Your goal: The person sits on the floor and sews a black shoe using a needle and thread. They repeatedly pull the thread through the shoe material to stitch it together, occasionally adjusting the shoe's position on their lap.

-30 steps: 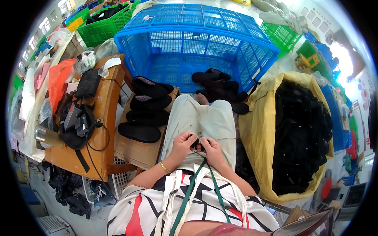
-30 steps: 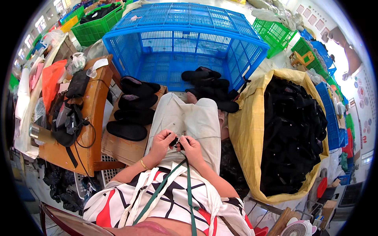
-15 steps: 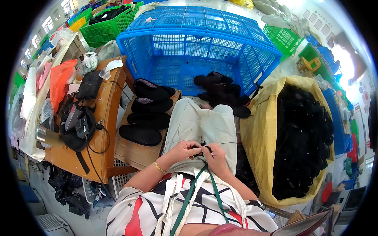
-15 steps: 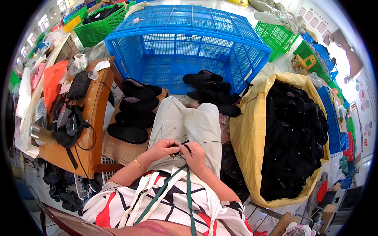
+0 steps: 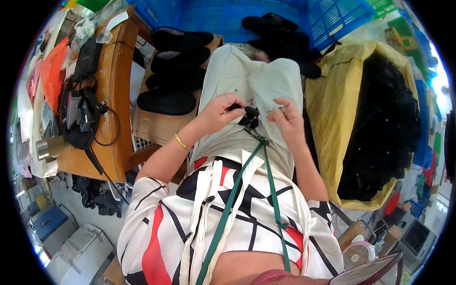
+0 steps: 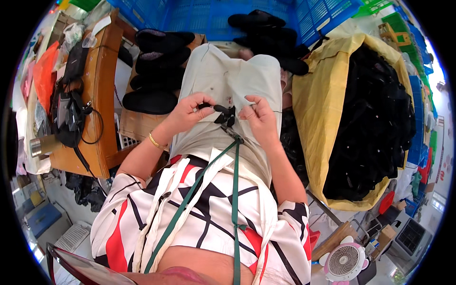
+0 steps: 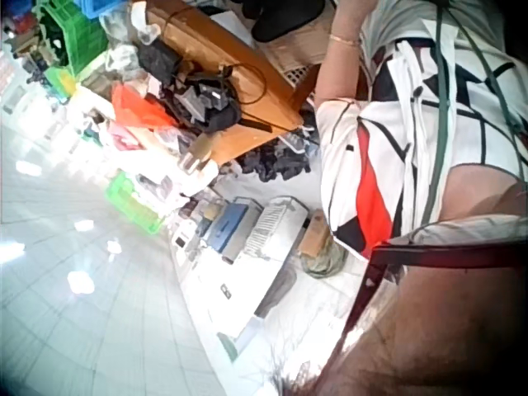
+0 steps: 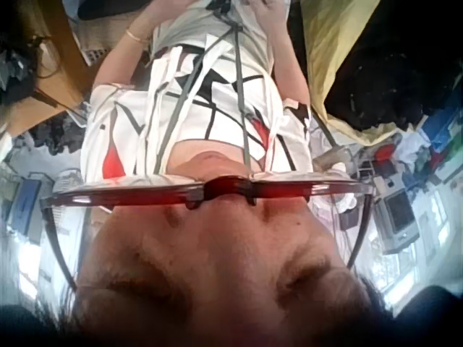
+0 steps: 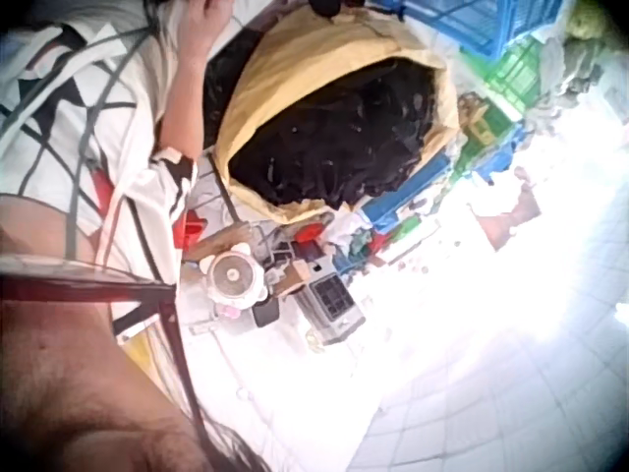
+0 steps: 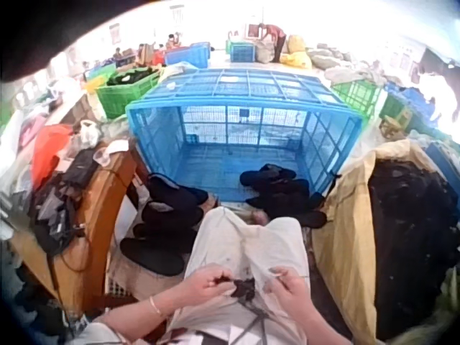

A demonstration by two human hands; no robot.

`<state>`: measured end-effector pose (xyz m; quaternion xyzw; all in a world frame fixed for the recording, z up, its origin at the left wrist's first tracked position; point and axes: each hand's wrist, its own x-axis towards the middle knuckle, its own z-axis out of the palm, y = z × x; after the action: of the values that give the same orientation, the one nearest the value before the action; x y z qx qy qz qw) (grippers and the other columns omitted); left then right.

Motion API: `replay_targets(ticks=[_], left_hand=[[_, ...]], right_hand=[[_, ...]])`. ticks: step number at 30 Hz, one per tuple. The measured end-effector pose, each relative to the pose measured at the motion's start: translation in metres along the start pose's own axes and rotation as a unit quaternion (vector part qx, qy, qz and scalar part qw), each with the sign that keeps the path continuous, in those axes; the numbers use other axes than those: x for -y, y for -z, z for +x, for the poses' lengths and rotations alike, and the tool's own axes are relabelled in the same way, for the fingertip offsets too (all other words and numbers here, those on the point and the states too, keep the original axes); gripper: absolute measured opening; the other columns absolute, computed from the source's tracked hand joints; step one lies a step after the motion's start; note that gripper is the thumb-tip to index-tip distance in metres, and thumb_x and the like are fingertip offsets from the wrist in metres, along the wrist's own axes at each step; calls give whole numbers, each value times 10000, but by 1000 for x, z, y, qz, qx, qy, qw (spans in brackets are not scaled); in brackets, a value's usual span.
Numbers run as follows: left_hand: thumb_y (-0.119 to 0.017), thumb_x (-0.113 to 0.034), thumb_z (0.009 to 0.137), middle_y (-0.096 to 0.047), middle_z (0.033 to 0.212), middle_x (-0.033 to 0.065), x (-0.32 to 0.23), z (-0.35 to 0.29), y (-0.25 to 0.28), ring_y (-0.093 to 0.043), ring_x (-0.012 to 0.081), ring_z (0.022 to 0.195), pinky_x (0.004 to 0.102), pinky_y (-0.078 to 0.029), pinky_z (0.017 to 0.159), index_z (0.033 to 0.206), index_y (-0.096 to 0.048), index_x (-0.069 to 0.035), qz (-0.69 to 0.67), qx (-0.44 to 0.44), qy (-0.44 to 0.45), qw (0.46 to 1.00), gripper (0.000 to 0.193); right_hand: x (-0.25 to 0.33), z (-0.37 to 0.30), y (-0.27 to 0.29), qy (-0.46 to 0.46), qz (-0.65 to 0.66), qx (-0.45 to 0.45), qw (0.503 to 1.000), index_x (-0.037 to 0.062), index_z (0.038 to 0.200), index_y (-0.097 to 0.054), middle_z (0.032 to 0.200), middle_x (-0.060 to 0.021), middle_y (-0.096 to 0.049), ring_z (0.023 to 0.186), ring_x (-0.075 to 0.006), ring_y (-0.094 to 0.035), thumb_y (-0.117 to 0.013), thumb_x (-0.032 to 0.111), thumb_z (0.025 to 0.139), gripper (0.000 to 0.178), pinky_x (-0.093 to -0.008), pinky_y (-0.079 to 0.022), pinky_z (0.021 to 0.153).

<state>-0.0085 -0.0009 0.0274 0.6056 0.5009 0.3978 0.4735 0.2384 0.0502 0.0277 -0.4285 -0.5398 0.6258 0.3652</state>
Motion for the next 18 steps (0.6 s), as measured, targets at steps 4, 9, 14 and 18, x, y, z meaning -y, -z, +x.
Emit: replay_targets(ticks=[4, 9, 14, 18], left_hand=[[-730, -64, 853, -649, 1008, 76, -5, 11, 11, -599, 251, 949, 338, -478, 857, 1014, -641, -67, 99, 4, -119, 988, 184], [-766, -15, 763, -657, 963, 95, -15, 17, 13, -616, 308, 983, 381, -504, 861, 990, -641, -72, 144, 19, -154, 977, 266], [-787, -39, 732, -662, 935, 93, -20, 16, 13, -628, 306, 978, 389, -521, 830, 961, -646, -82, 194, 21, -186, 963, 272], [-798, -62, 721, -667, 928, 72, -19, 18, 14, -635, 302, 976, 385, -528, 819, 953, -651, -89, 211, 24, -196, 957, 277]], right_hand=[[17, 11, 11, -36, -51, 108, 992, -10, 1082, -648, 809, -12, -652, 700, -77, -591, -625, 91, 983, 143, -221, -487, 652], [52, 22, 1, -38, -196, 207, 958, 32, 1058, -687, 761, -23, -647, 655, -86, -574, -637, 60, 954, 119, -245, -486, 624], [44, 32, 0, 36, -240, 255, 936, 36, 1056, -693, 795, -66, -676, 656, -100, -564, -635, 27, 927, 142, -266, -486, 634], [37, 35, 2, 34, -230, 270, 935, 31, 1064, -700, 812, -66, -696, 671, -101, -571, -634, 18, 922, 157, -256, -487, 650]])
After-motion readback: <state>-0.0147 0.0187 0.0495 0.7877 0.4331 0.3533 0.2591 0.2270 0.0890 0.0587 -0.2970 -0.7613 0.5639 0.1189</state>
